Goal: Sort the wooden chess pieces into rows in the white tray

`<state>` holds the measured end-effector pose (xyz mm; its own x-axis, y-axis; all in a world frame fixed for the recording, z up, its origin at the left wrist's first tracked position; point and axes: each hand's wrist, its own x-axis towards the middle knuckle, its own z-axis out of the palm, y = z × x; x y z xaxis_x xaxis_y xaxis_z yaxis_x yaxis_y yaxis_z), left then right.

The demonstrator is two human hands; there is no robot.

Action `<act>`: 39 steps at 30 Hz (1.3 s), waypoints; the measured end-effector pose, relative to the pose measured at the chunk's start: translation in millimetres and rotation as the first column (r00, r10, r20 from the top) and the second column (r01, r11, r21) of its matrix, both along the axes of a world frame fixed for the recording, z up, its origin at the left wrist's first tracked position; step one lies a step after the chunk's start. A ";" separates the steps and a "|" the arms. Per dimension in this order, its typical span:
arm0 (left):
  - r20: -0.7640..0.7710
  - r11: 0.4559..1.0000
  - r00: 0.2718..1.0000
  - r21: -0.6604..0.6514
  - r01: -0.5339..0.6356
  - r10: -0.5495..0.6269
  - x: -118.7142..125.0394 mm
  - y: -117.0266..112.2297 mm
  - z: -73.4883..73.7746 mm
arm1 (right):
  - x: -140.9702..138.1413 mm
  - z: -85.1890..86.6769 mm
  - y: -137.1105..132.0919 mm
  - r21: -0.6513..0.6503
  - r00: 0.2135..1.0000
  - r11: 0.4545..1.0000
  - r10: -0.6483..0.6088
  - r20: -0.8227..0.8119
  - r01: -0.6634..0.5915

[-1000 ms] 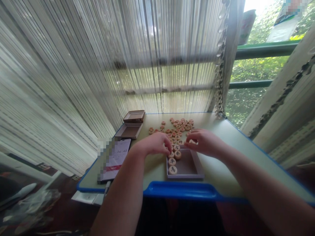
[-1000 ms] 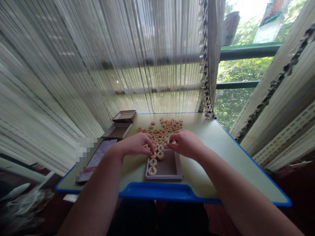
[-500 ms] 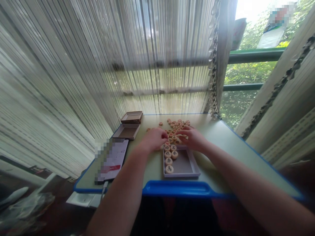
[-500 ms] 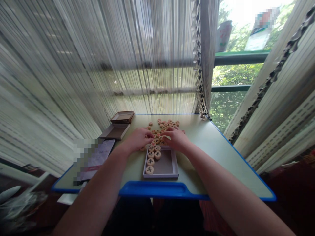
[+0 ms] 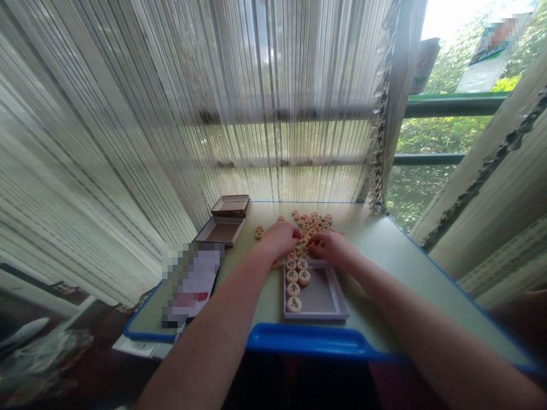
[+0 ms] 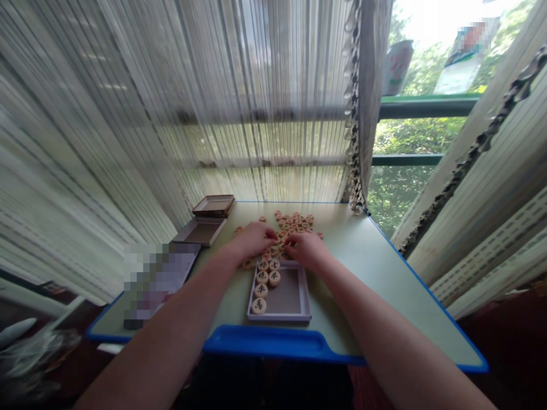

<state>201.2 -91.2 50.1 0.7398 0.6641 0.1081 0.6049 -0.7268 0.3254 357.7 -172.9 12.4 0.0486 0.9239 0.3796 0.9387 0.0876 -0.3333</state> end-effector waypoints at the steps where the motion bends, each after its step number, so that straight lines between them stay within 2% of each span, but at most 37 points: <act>1: -0.015 1.000 1.000 -0.002 0.007 -0.007 1.8 0.5 0.1 | -0.4 -0.2 0.8 -0.007 1.000 1.000 -0.014 -0.004 0.014; 10: -0.027 0.997 0.998 -0.057 0.060 -0.061 7.3 1.5 -3.3 | -3.4 -1.1 4.4 -0.043 0.992 0.998 -0.039 -0.118 0.034; 15: -0.026 0.999 0.999 -0.005 0.036 -0.036 7.8 1.7 -6.5 | -3.2 -2.3 6.2 -0.041 0.992 0.999 -0.024 -0.121 0.019; 23: -0.038 0.999 0.999 -0.045 -0.008 0.006 9.7 -4.3 -4.2 | -2.8 -0.7 6.1 -0.041 0.993 0.998 -0.059 -0.105 0.055; 27: 0.011 0.997 1.000 -0.075 -0.008 0.009 7.3 -3.2 -2.9 | -1.5 5.5 -0.1 0.000 0.984 0.996 -0.093 -0.155 0.094; 34: 0.127 0.992 0.991 -0.114 0.062 -0.047 4.5 -5.6 5.6 | -1.0 12.1 -11.6 0.125 0.990 0.992 0.001 -0.141 0.017; 39: 0.164 0.987 0.982 -0.111 0.116 -0.097 -2.1 -10.1 11.5 | -2.5 16.7 -18.8 0.156 0.987 0.988 0.012 -0.159 0.013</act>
<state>199.1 -101.3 61.6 0.7872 0.5973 0.1536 0.4598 -0.7344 0.4993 355.3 -191.7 29.1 0.1207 0.8538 0.5065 0.8747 0.1498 -0.4609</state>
